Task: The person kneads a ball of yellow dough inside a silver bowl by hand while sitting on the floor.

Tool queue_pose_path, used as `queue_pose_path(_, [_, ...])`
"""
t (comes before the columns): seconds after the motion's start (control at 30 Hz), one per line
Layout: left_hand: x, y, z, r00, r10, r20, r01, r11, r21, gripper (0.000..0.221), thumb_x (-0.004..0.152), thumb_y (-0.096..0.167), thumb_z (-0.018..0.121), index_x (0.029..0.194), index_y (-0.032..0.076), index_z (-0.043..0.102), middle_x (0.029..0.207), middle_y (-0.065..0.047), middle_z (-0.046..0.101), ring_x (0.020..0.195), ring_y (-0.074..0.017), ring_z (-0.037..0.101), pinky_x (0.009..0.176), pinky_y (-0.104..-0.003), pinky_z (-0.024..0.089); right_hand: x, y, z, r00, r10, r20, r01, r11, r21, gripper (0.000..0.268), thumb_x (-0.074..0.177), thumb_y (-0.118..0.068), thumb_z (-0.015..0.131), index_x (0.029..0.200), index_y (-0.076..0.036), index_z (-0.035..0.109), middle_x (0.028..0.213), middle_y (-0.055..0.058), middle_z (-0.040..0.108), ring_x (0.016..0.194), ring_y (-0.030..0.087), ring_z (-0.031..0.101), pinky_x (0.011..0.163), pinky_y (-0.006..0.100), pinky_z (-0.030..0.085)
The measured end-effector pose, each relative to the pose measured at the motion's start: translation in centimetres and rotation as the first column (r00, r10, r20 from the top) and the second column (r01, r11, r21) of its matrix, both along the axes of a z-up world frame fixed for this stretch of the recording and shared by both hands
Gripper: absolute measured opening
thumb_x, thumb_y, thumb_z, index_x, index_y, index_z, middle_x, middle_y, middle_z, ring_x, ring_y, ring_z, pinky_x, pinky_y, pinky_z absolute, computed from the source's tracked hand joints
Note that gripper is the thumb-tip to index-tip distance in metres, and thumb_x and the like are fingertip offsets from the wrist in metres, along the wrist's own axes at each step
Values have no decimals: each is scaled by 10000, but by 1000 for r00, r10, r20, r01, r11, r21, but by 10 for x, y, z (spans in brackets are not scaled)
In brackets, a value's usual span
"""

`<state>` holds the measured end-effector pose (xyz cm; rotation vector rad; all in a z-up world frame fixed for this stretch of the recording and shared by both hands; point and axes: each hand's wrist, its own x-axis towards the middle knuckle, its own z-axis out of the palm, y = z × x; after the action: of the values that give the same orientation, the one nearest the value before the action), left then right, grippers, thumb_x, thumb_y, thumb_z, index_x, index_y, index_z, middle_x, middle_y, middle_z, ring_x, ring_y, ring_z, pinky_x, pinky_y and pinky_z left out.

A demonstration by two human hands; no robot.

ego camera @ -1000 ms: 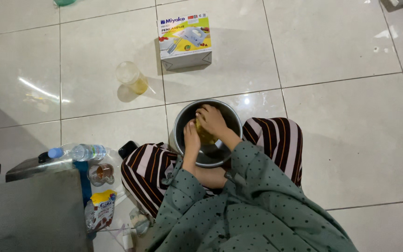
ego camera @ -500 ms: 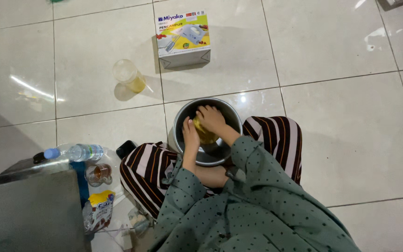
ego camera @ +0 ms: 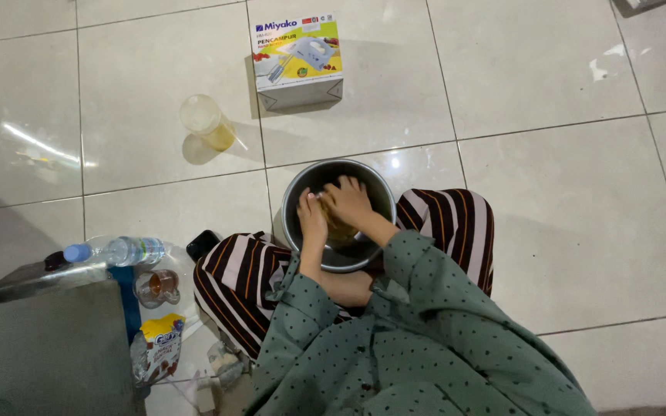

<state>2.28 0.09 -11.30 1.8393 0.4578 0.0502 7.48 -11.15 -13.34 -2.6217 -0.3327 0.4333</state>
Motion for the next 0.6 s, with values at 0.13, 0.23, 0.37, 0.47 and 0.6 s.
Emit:
queue_pose_path(0.13, [-4,4,6,999,35,-16,-35,999,-3,448,1012,357,335,1323,57,449,1232,-316,469,1227,-456,417,1080,-462,273,6,8,33,969,17,-246,-40,995,-89,547,897,-652,362,1323,-322,453,1413,114,348,1340,382,287,986,641,304])
queue_pose_path(0.23, [-5,5,8,999,43,8,-43,999,-28,460,1015,367,317,1326,56,452,1274,-330,434,1254,-468,378,1091,-470,253,-17,-3,22,951,161,-265,-212,961,-176,750,676,-727,559,1349,-472,348,1448,-4,257,1374,326,188,928,696,326])
queue_pose_path(0.37, [-1,4,-2,1000,27,13,-27,999,-35,457,1020,369,316,1326,57,451,1284,-332,425,1262,-462,368,1093,-477,251,-45,-21,24,983,175,-55,-176,984,-15,767,572,-542,716,1261,-349,439,1291,27,311,1247,343,267,817,698,382])
queue_pose_path(0.47, [-2,5,-2,1000,10,18,-9,999,-34,464,1021,350,310,1310,20,463,1269,-355,439,1249,-474,381,1092,-480,260,-49,-28,18,993,109,-36,-106,991,80,765,547,-496,750,1244,-334,478,1244,28,345,1234,367,294,809,672,401])
queue_pose_path(0.6, [-3,6,11,1000,23,13,-22,997,-68,478,1023,355,271,1318,31,460,1316,-317,426,1269,-445,373,1102,-469,255,-38,-47,16,977,-2,215,-94,897,431,665,458,-392,801,1066,-226,589,1046,47,515,1054,296,540,919,489,389])
